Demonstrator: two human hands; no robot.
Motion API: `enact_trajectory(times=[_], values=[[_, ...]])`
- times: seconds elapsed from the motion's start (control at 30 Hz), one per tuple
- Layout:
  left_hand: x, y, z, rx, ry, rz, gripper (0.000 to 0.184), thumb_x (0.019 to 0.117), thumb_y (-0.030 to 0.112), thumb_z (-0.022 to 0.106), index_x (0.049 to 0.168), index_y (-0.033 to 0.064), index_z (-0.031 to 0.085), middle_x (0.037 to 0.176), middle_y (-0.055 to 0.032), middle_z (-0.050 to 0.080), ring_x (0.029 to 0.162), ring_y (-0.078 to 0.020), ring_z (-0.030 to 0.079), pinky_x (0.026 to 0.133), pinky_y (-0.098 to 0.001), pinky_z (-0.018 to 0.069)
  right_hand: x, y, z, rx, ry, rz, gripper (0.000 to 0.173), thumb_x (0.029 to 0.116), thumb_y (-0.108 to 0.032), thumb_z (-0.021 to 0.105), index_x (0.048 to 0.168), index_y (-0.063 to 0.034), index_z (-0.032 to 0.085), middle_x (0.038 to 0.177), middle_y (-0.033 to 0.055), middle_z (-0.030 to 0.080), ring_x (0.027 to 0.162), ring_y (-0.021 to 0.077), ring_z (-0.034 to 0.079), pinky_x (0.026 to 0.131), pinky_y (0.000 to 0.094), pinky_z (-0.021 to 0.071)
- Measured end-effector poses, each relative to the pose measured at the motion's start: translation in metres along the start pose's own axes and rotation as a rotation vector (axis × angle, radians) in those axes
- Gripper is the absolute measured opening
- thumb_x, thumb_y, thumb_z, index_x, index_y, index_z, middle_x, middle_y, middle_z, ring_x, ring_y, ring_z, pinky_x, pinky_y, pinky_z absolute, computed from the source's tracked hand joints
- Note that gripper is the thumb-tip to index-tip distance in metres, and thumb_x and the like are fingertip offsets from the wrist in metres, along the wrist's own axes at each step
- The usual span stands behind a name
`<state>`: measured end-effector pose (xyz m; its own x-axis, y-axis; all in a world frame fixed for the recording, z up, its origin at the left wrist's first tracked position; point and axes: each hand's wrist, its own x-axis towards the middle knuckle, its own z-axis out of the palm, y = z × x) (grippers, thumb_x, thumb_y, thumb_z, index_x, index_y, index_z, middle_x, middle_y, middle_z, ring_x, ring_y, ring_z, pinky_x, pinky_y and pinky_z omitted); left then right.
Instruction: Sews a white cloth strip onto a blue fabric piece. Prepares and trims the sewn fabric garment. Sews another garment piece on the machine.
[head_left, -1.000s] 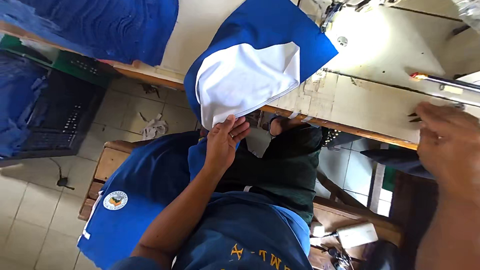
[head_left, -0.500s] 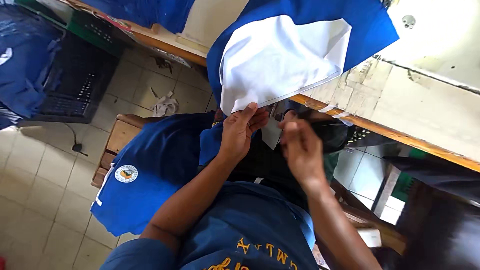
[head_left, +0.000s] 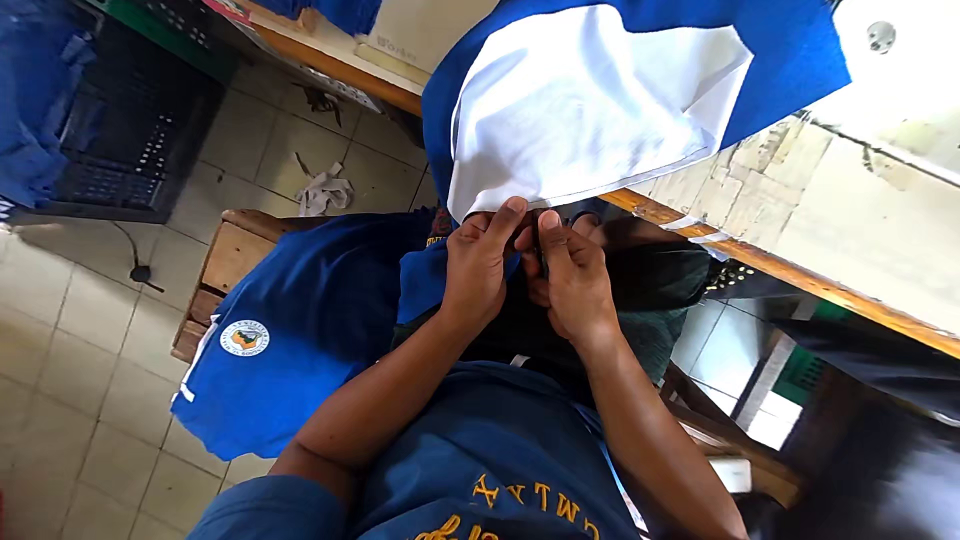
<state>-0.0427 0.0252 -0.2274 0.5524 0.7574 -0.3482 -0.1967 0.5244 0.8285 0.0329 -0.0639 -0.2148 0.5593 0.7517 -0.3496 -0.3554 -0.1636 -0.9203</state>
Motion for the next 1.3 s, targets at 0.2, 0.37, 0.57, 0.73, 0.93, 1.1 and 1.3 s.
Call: enact_trajectory(times=[0.2, 0.37, 0.57, 0.73, 0.93, 1.1, 1.3], values=[[-0.002, 0.002, -0.001, -0.013, 0.010, -0.006, 0.020, 0.1032, 0.023, 0.064, 0.101, 0.0053, 0.072, 0.099, -0.0075, 0.075, 0.087, -0.0125, 0.073, 0.080, -0.0285, 0.0614, -0.002, 0.005, -0.001, 0.031, -0.017, 0.019, 0.042, 0.1122, -0.036, 0.040, 0.099, -0.0072, 0.068, 0.065, -0.0006, 0.054, 0.043, 0.0049, 0.040, 0.040, 0.0184, 0.0374], [-0.001, 0.007, 0.000, 0.020, 0.044, 0.038, 0.018, 0.1008, 0.024, 0.068, 0.100, 0.0067, 0.073, 0.094, -0.0059, 0.075, 0.080, -0.0110, 0.072, 0.076, -0.0268, 0.0610, 0.003, 0.001, 0.006, 0.062, -0.014, 0.004, 0.043, 0.1121, -0.037, 0.040, 0.097, -0.0070, 0.066, 0.064, 0.0004, 0.053, 0.041, 0.0051, 0.038, 0.037, 0.0180, 0.0354], [-0.002, 0.006, 0.001, 0.046, 0.052, 0.045, 0.018, 0.1006, 0.023, 0.068, 0.095, 0.0068, 0.074, 0.087, -0.0040, 0.074, 0.075, -0.0091, 0.070, 0.072, -0.0247, 0.0602, 0.006, -0.001, 0.009, 0.084, 0.002, -0.002, 0.046, 0.1117, -0.040, 0.039, 0.091, -0.0083, 0.064, 0.062, 0.0007, 0.052, 0.040, 0.0051, 0.036, 0.036, 0.0184, 0.0343], [-0.003, 0.005, 0.001, 0.076, 0.059, 0.059, 0.016, 0.1008, 0.023, 0.068, 0.096, 0.0082, 0.073, 0.087, -0.0023, 0.073, 0.076, -0.0079, 0.069, 0.072, -0.0241, 0.0595, 0.010, 0.004, 0.010, 0.095, 0.014, -0.018, 0.042, 0.1124, -0.035, 0.040, 0.093, -0.0063, 0.064, 0.063, -0.0008, 0.053, 0.042, 0.0045, 0.039, 0.039, 0.0195, 0.0360], [-0.002, 0.004, 0.001, 0.057, 0.055, 0.055, 0.016, 0.1013, 0.022, 0.067, 0.097, 0.0079, 0.072, 0.086, -0.0023, 0.072, 0.074, -0.0072, 0.069, 0.071, -0.0225, 0.0593, 0.012, 0.003, 0.013, 0.124, 0.028, -0.012, 0.041, 0.1124, -0.033, 0.041, 0.092, -0.0055, 0.064, 0.063, -0.0007, 0.054, 0.042, 0.0039, 0.039, 0.039, 0.0185, 0.0360], [-0.003, 0.004, 0.002, 0.046, 0.070, 0.046, 0.015, 0.1007, 0.022, 0.068, 0.096, 0.0079, 0.072, 0.084, -0.0022, 0.071, 0.073, -0.0072, 0.068, 0.070, -0.0224, 0.0590, 0.008, 0.001, 0.014, 0.096, 0.033, 0.002, 0.043, 0.1110, -0.040, 0.042, 0.091, -0.0084, 0.064, 0.059, 0.0006, 0.050, 0.039, 0.0052, 0.035, 0.035, 0.0184, 0.0322], [-0.003, 0.004, -0.001, 0.071, 0.052, 0.073, 0.015, 0.1003, 0.021, 0.068, 0.095, 0.0079, 0.073, 0.087, -0.0024, 0.072, 0.076, -0.0074, 0.068, 0.072, -0.0230, 0.0587, 0.016, 0.006, 0.015, 0.056, 0.050, -0.032, 0.042, 0.1117, -0.033, 0.043, 0.086, -0.0060, 0.063, 0.059, -0.0004, 0.051, 0.042, 0.0050, 0.040, 0.038, 0.0195, 0.0354]])
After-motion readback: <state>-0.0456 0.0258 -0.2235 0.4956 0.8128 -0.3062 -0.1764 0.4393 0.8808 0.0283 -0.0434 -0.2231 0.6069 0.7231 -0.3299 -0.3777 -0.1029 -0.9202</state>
